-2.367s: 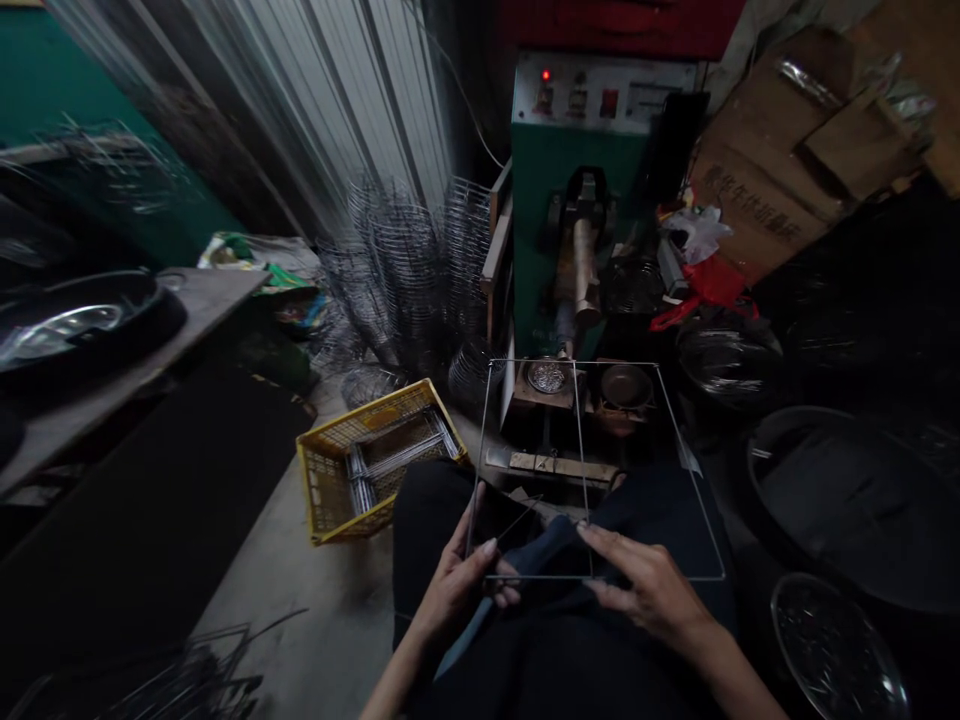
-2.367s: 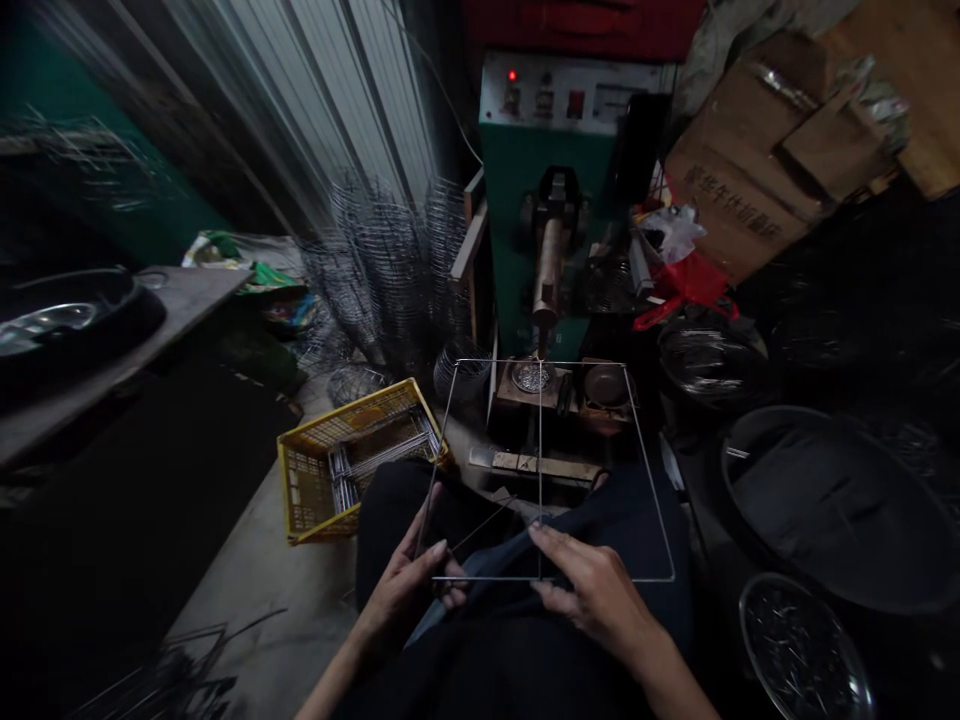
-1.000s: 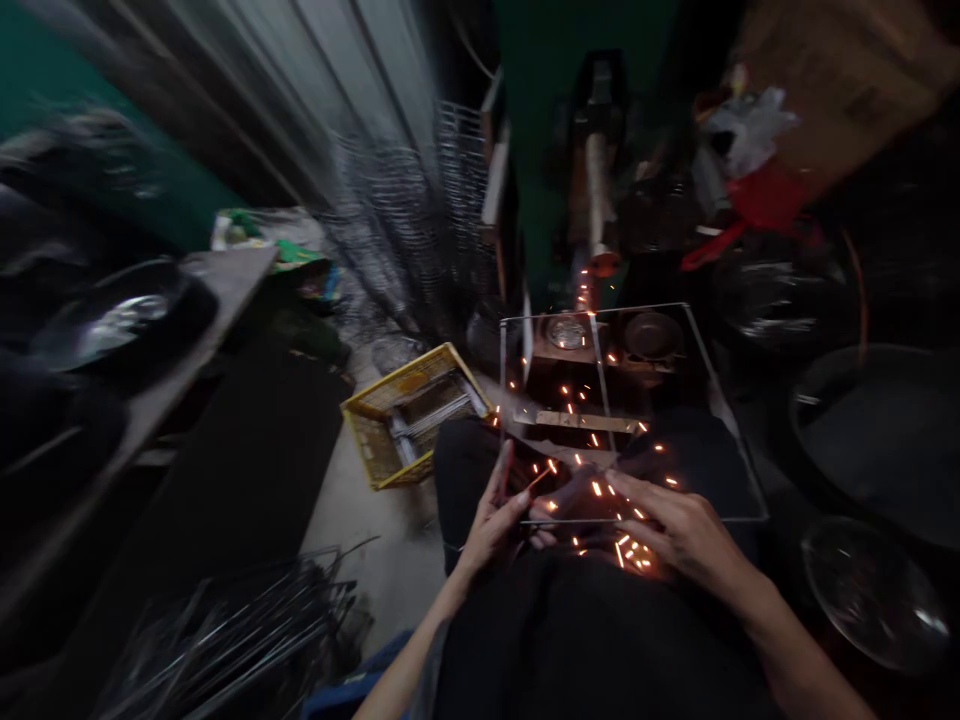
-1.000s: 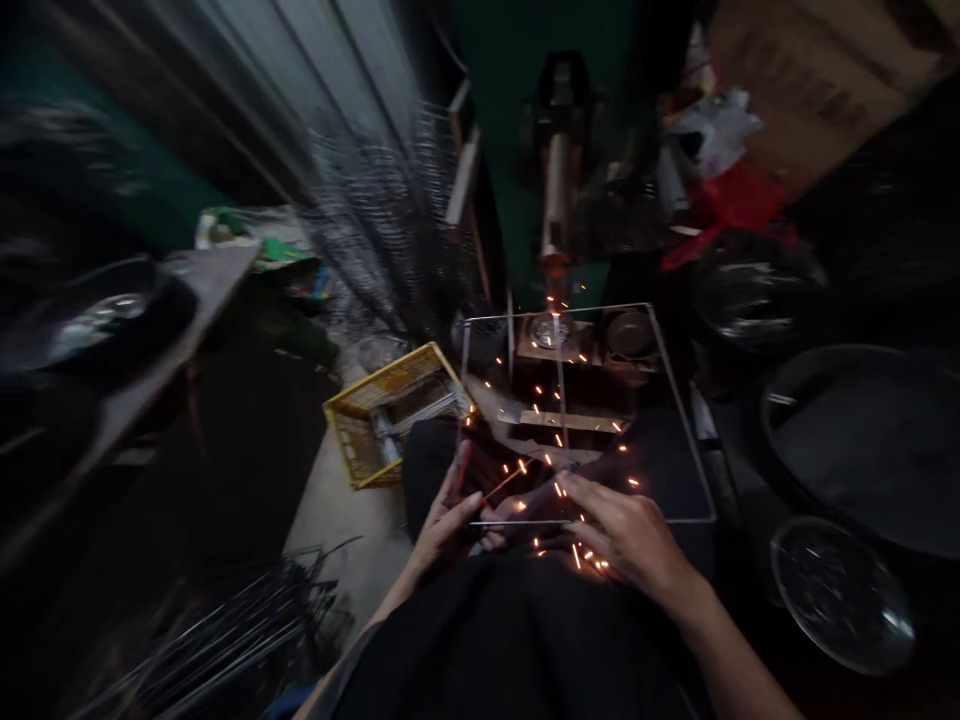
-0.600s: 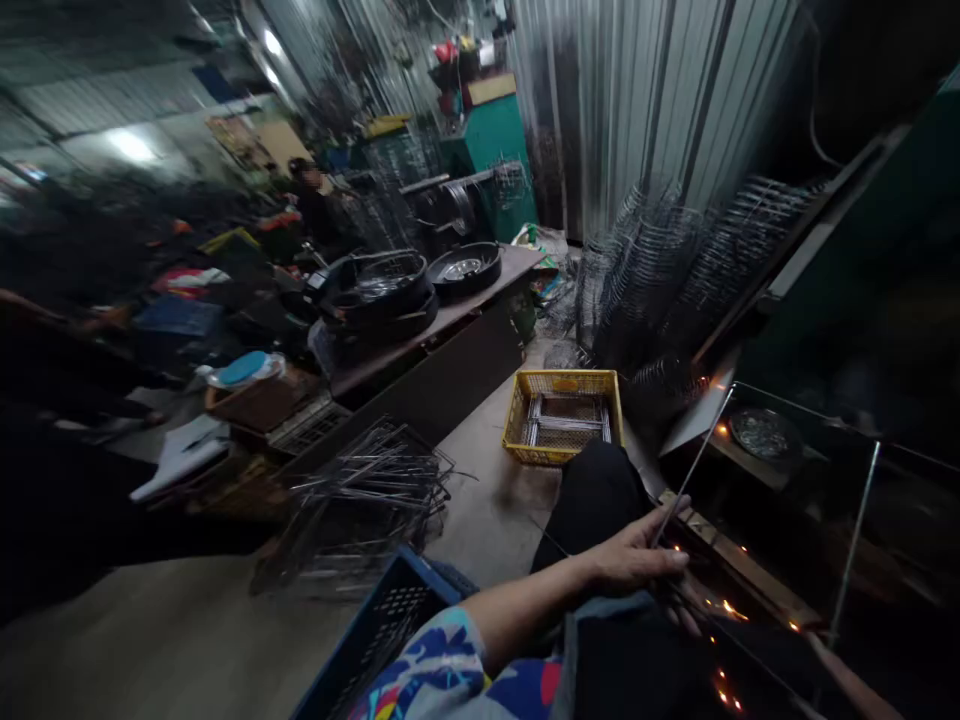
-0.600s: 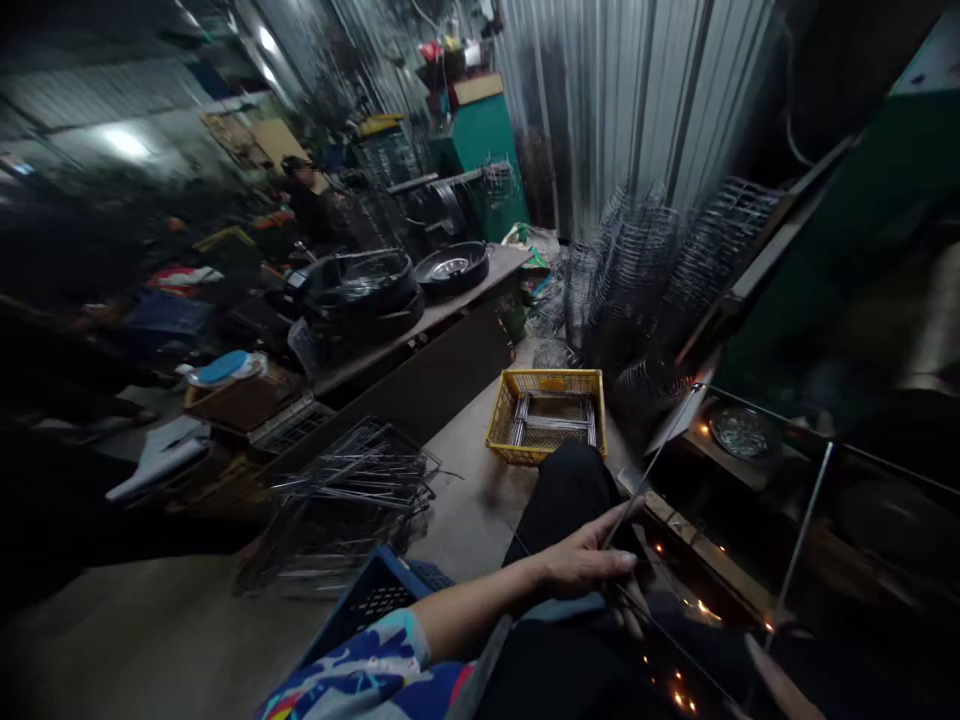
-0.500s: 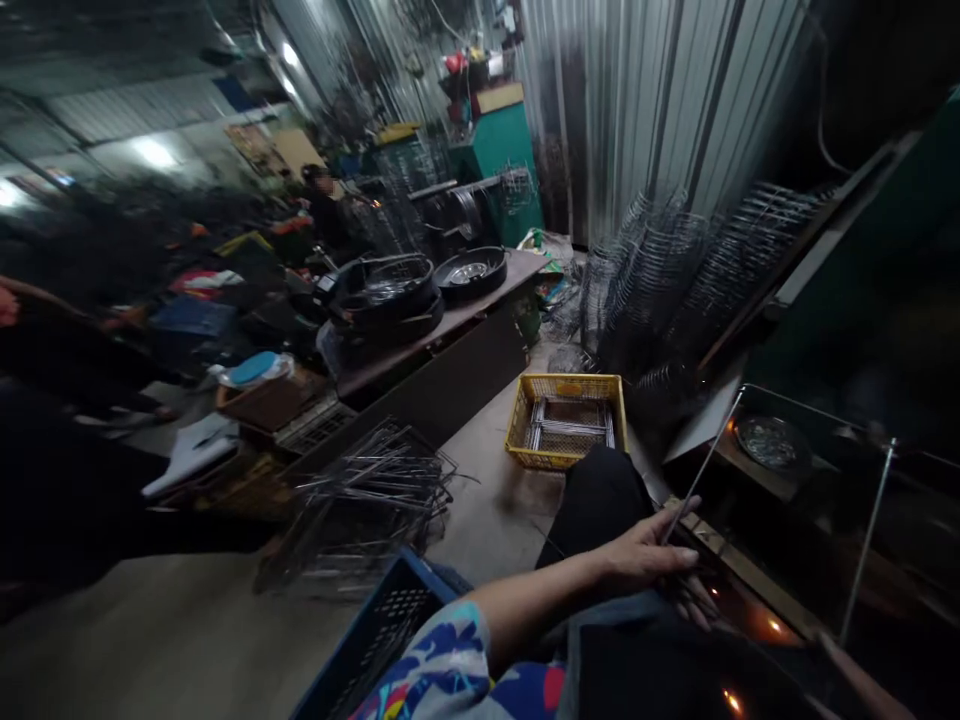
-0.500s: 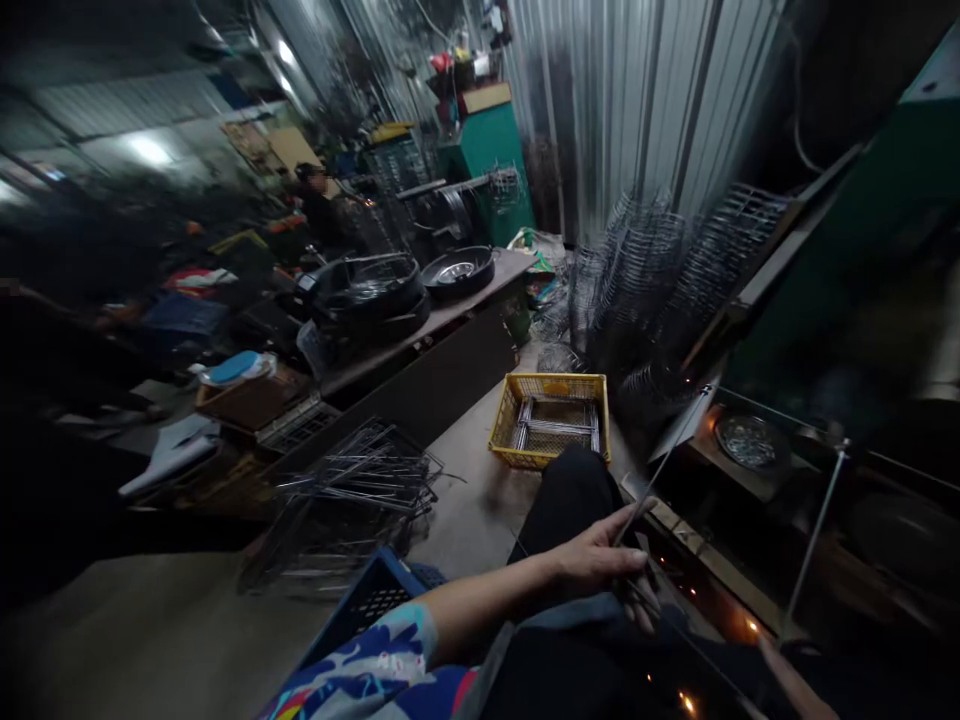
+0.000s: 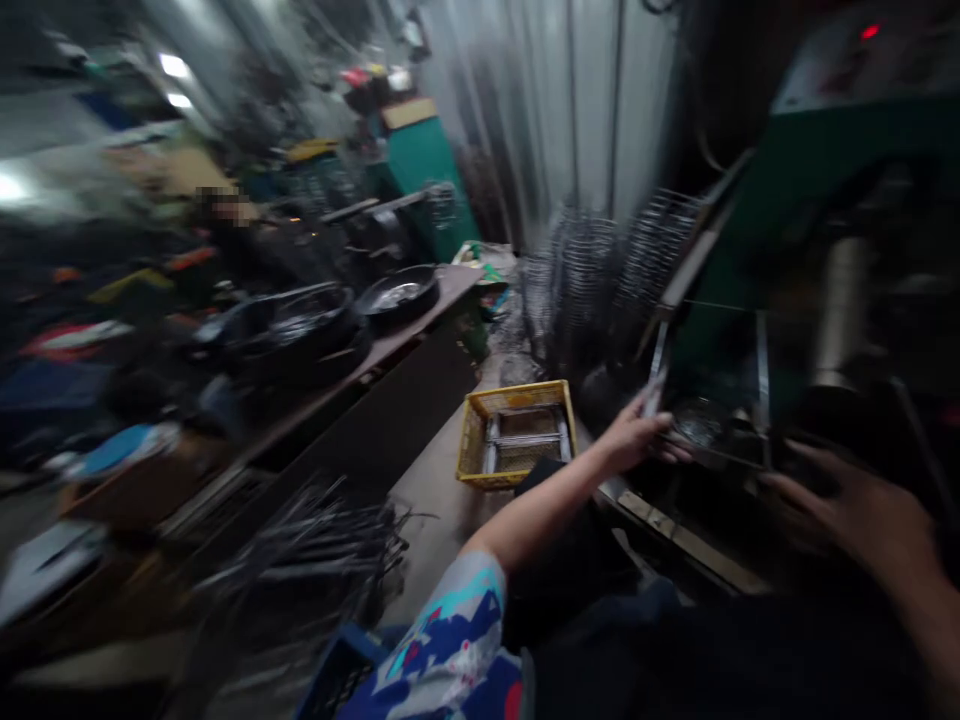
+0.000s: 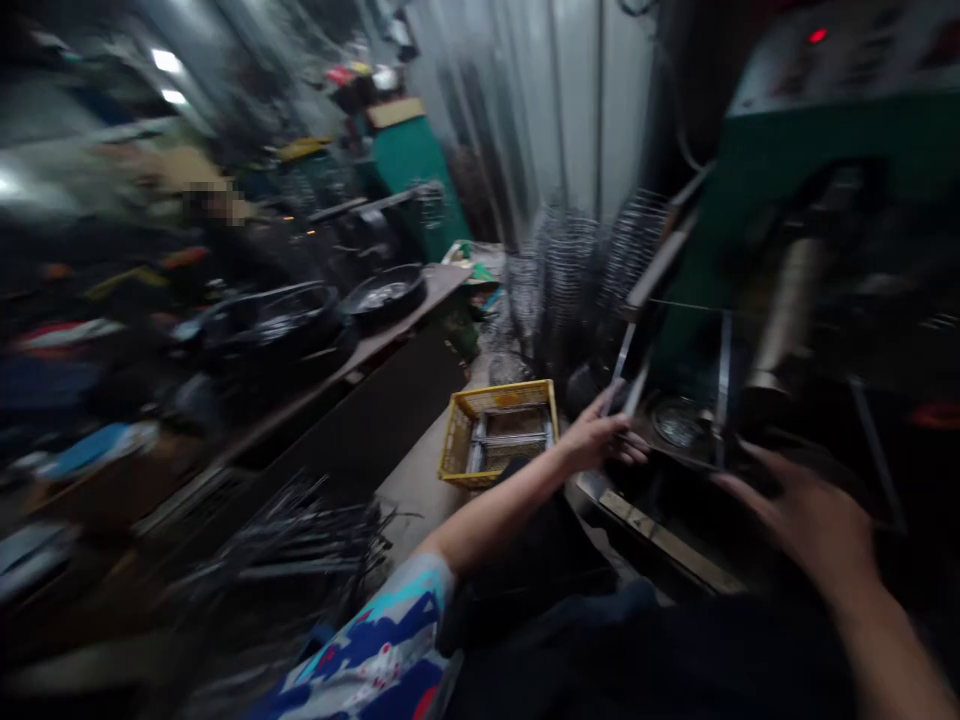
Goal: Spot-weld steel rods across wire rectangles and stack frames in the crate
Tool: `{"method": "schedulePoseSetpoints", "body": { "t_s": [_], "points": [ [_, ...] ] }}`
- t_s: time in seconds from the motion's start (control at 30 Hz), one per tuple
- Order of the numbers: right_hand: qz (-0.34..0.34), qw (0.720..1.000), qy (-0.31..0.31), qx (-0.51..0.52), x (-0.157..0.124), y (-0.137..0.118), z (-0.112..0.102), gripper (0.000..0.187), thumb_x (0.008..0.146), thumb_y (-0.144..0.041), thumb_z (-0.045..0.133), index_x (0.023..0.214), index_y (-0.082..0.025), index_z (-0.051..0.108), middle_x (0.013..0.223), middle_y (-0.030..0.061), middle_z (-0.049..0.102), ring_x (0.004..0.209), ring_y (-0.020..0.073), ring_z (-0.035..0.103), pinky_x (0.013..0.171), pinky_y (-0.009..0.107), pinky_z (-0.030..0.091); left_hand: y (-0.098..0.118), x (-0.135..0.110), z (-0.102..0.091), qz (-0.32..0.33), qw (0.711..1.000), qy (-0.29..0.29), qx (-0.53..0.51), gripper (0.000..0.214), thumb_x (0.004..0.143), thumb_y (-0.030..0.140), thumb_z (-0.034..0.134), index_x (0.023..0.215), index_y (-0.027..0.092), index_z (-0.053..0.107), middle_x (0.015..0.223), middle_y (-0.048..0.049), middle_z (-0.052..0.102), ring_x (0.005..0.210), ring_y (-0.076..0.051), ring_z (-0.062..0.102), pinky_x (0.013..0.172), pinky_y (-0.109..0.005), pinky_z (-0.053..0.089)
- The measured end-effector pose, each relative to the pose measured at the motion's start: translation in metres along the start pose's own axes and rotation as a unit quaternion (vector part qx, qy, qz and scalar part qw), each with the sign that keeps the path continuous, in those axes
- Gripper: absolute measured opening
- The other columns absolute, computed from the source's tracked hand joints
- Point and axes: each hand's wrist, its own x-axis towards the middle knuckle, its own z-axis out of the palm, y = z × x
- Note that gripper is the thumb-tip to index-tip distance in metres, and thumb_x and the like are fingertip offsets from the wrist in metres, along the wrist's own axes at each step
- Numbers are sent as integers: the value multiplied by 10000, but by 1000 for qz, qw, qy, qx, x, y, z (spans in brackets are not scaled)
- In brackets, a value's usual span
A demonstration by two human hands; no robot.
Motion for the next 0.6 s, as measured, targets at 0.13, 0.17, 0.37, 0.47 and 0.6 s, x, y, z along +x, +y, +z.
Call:
{"method": "schedulePoseSetpoints", "body": {
  "t_s": [0.13,0.17,0.37,0.47,0.6],
  "points": [
    [-45,998,-26,-41,14,12,-3,482,862,-567,579,1213,-245,654,1083,116,718,891,288,697,718,367,526,12,21,-8,6,998,49,46,949,879,295,626,1538,228,-53,788,-105,755,672,-237,734,527,-247,553],
    [-46,998,-26,-37,18,13,-2,453,865,-539,597,1199,-239,658,1106,97,713,917,274,695,761,357,527,13,26,-12,12,997,48,54,884,918,267,572,1538,213,-55,798,-99,755,679,-229,733,537,-243,551],
    [-40,999,-5,-1,30,14,4,390,869,-453,644,1185,-225,660,1112,63,713,975,251,687,826,344,532,11,37,-17,13,997,55,55,900,894,284,622,1541,287,-3,794,-87,755,679,-222,734,540,-244,554],
    [-57,998,21,12,25,12,2,392,883,-445,628,1198,-213,652,1124,73,707,1000,252,680,859,355,530,12,31,-10,11,996,68,51,920,873,306,642,1540,304,9,794,-80,756,676,-221,735,535,-241,558],
    [-73,996,42,21,22,14,-2,403,875,-451,637,1195,-206,655,1101,83,712,973,250,686,857,350,534,12,29,-2,14,997,65,51,910,879,296,629,1538,319,2,800,-75,758,670,-212,735,530,-238,562]
  ]
}}
